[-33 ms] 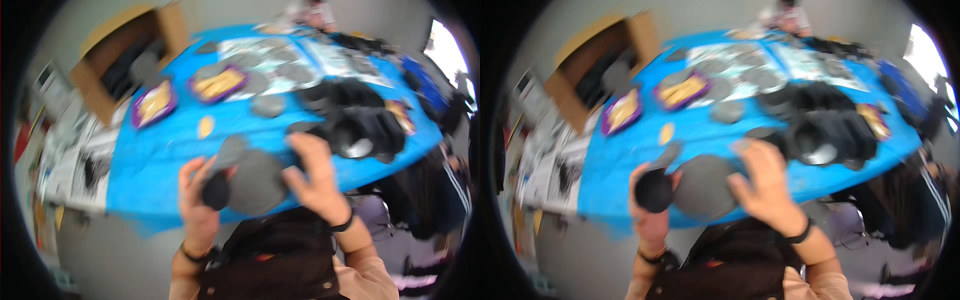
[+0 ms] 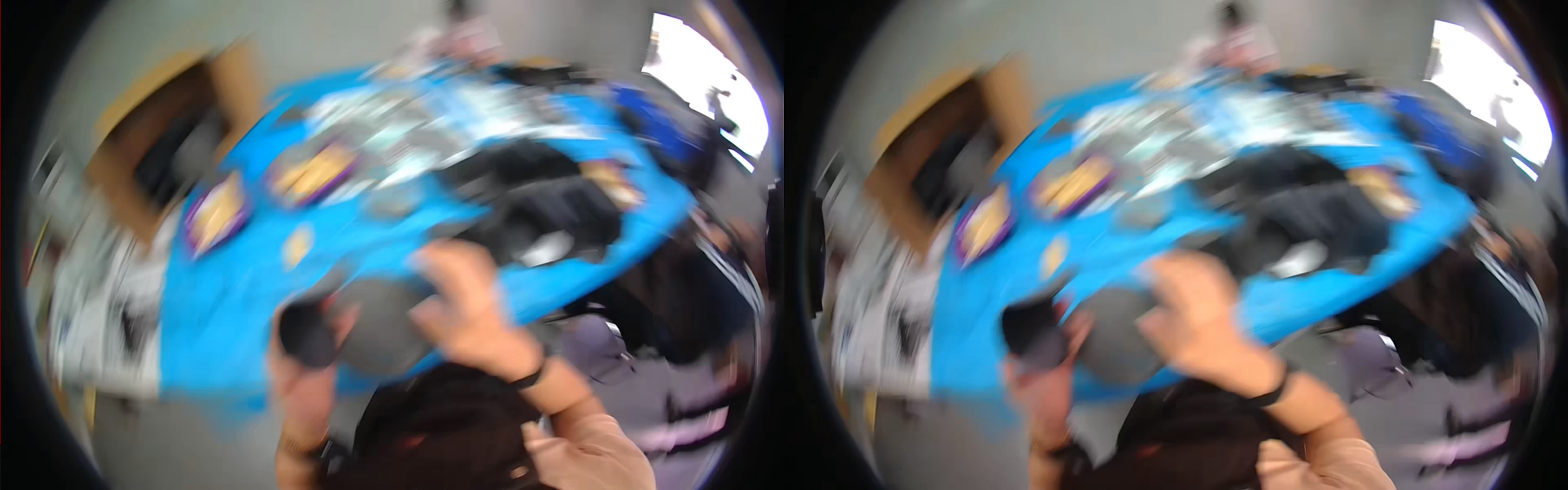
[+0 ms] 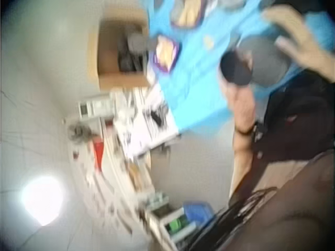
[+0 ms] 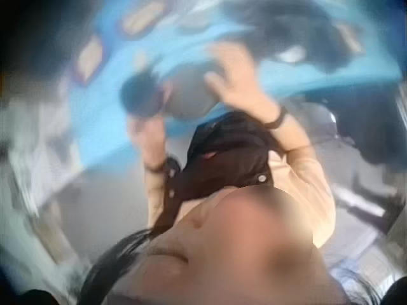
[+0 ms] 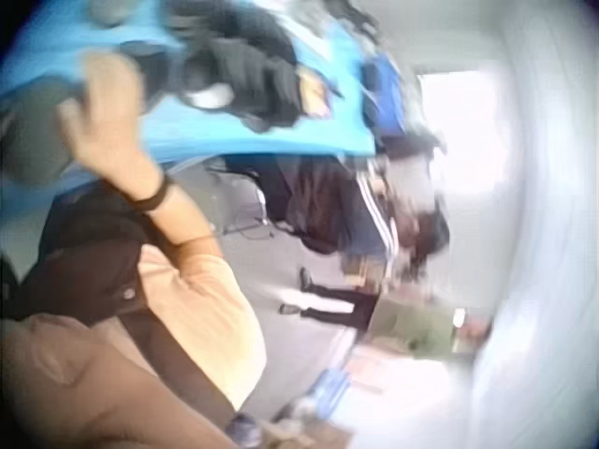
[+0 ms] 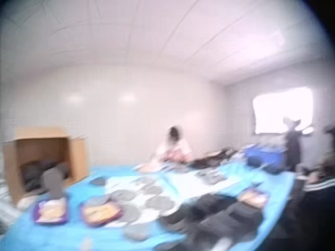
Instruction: Manually align and press together black shoe components on a workstation.
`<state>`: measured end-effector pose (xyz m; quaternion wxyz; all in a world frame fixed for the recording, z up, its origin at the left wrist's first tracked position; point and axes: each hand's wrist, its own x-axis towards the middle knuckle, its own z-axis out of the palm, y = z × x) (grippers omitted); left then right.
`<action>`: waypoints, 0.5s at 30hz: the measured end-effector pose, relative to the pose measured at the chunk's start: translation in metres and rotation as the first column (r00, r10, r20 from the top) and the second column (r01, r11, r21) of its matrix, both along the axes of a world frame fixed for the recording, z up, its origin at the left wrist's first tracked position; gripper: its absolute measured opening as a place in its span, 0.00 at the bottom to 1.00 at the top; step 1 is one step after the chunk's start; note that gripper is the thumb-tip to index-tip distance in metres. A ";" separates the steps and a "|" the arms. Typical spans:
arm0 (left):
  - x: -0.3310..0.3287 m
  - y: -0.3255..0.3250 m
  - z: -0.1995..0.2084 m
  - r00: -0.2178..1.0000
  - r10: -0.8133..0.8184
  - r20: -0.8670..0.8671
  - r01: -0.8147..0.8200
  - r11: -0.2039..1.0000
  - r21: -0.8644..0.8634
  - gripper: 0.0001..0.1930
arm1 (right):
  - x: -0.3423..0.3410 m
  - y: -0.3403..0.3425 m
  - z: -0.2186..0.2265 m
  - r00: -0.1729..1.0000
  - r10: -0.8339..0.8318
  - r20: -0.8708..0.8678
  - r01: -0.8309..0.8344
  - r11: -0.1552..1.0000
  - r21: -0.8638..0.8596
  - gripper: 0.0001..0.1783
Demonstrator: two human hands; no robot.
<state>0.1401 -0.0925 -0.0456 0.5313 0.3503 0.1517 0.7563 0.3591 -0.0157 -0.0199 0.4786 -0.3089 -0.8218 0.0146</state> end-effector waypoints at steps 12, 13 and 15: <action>0.035 0.032 0.018 0.775 -0.404 -0.486 0.523 0.842 0.135 0.39 | -0.010 -0.015 -0.029 0.900 0.191 -0.391 -0.310 0.913 -0.267 0.33; 0.023 0.020 0.007 0.818 -0.265 -0.511 0.393 0.906 0.159 0.38 | -0.027 -0.014 -0.037 0.883 0.278 -0.378 -0.378 0.899 -0.223 0.34; 0.009 0.008 -0.004 0.825 -0.017 -0.565 0.162 0.965 0.207 0.36 | -0.044 -0.013 -0.045 0.849 0.360 -0.386 -0.463 0.859 -0.217 0.38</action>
